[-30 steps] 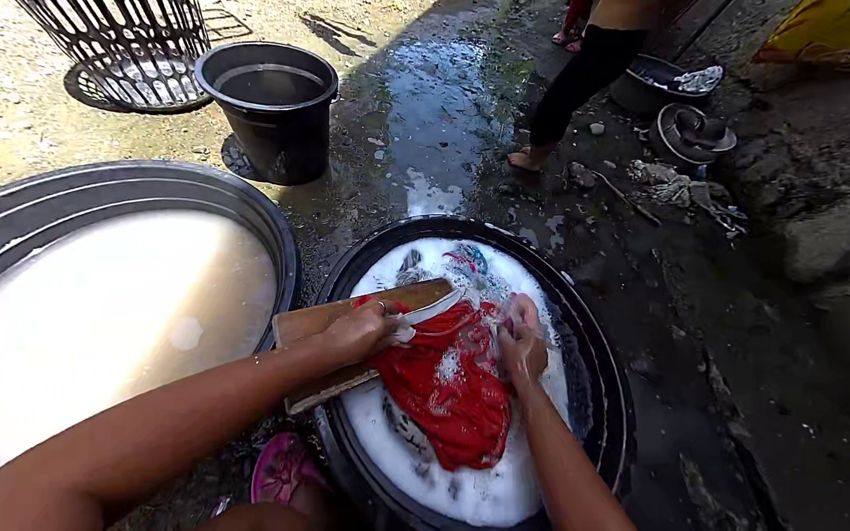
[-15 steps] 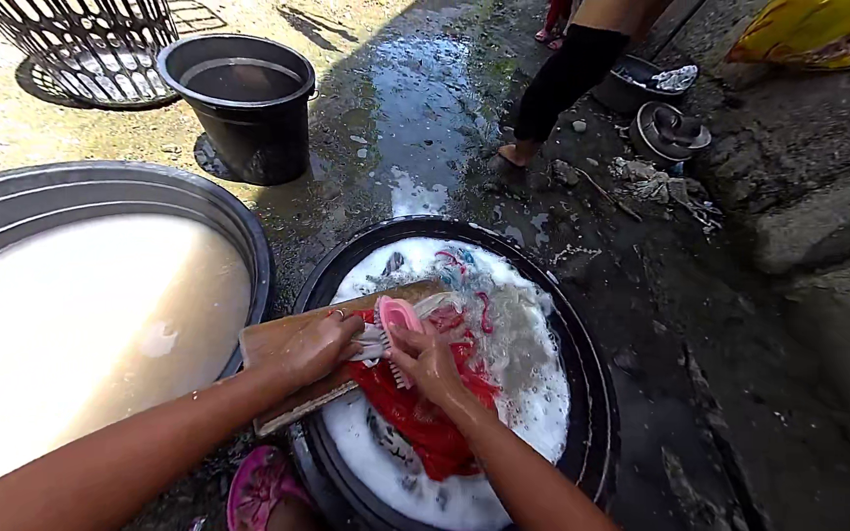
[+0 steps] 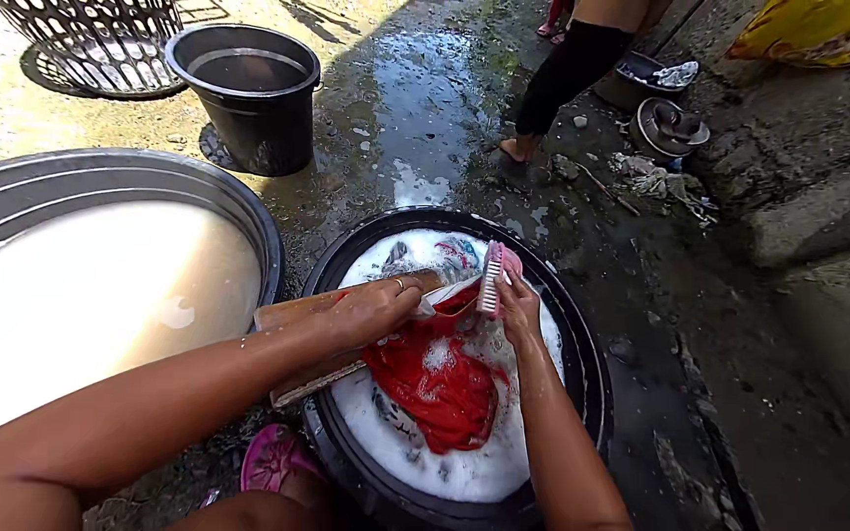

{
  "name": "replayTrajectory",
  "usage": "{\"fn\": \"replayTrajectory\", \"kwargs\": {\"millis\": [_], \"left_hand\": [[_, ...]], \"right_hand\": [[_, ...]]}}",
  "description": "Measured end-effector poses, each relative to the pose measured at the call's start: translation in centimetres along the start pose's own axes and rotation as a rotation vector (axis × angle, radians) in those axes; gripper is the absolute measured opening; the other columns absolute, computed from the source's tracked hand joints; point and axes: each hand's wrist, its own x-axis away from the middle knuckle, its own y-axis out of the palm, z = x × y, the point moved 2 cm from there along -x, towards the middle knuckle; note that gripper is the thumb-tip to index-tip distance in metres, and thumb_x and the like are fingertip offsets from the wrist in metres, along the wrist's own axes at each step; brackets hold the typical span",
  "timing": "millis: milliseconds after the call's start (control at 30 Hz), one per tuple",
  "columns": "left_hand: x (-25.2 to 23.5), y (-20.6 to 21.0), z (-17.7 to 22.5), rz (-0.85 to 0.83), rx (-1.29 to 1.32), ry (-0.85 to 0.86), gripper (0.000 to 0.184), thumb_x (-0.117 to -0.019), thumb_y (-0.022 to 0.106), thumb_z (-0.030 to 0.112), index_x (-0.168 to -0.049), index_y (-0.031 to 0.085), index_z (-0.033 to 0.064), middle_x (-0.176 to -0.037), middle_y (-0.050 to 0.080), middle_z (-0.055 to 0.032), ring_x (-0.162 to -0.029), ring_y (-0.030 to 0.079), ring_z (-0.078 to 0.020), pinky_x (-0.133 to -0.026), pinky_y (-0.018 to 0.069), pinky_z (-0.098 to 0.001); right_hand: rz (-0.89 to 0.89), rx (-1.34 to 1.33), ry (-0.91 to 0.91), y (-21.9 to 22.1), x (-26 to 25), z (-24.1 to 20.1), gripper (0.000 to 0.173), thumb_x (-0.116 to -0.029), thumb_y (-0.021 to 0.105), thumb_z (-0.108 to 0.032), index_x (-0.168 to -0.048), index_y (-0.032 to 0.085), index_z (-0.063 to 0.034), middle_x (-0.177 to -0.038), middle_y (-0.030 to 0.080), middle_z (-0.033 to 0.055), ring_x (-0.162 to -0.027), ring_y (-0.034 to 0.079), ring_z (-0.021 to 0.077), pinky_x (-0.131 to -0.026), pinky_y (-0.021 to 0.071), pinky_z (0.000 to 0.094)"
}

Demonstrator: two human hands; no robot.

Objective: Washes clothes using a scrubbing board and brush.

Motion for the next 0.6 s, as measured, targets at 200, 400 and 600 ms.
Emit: {"fn": "replayTrajectory", "kwargs": {"millis": [200, 400, 600], "left_hand": [[-3.4, -6.5, 2.3, 0.308, 0.537, 0.003, 0.016, -0.1058, 0.048, 0.013, -0.095, 0.056, 0.0037, -0.075, 0.059, 0.0032, -0.068, 0.056, 0.0042, -0.065, 0.0475, -0.0121], [-2.1, -4.1, -3.0, -0.245, 0.331, -0.691, 0.047, -0.0946, 0.075, 0.037, -0.11, 0.065, -0.0055, -0.09, 0.066, -0.0201, -0.085, 0.065, -0.0314, -0.081, 0.0533, -0.0534], [0.1, -2.1, -4.7, -0.474, 0.284, -0.719, 0.03, -0.1078, 0.055, 0.019, -0.116, 0.069, -0.0058, -0.111, 0.067, -0.0242, -0.107, 0.063, -0.035, -0.099, 0.0469, -0.0531]], "right_hand": [[-0.128, -0.207, -0.442, -0.2, -3.5, -11.0, 0.043, -0.1011, 0.056, -0.007, -0.144, 0.05, -0.0045, -0.113, 0.072, -0.0102, -0.095, 0.071, 0.0012, -0.086, 0.0604, 0.0232], [-0.309, 0.177, -0.591, 6.5, -4.9, -11.1, 0.048, -0.0924, 0.071, -0.007, -0.137, 0.06, 0.0055, -0.124, 0.068, 0.0123, -0.085, 0.066, 0.0017, -0.079, 0.0564, 0.0199], [0.006, 0.904, -0.044, -1.4, -3.4, 3.1, 0.048, -0.0963, 0.071, -0.033, -0.14, 0.065, -0.0137, -0.136, 0.061, 0.0275, -0.121, 0.061, 0.0448, -0.101, 0.0461, 0.062]]}}
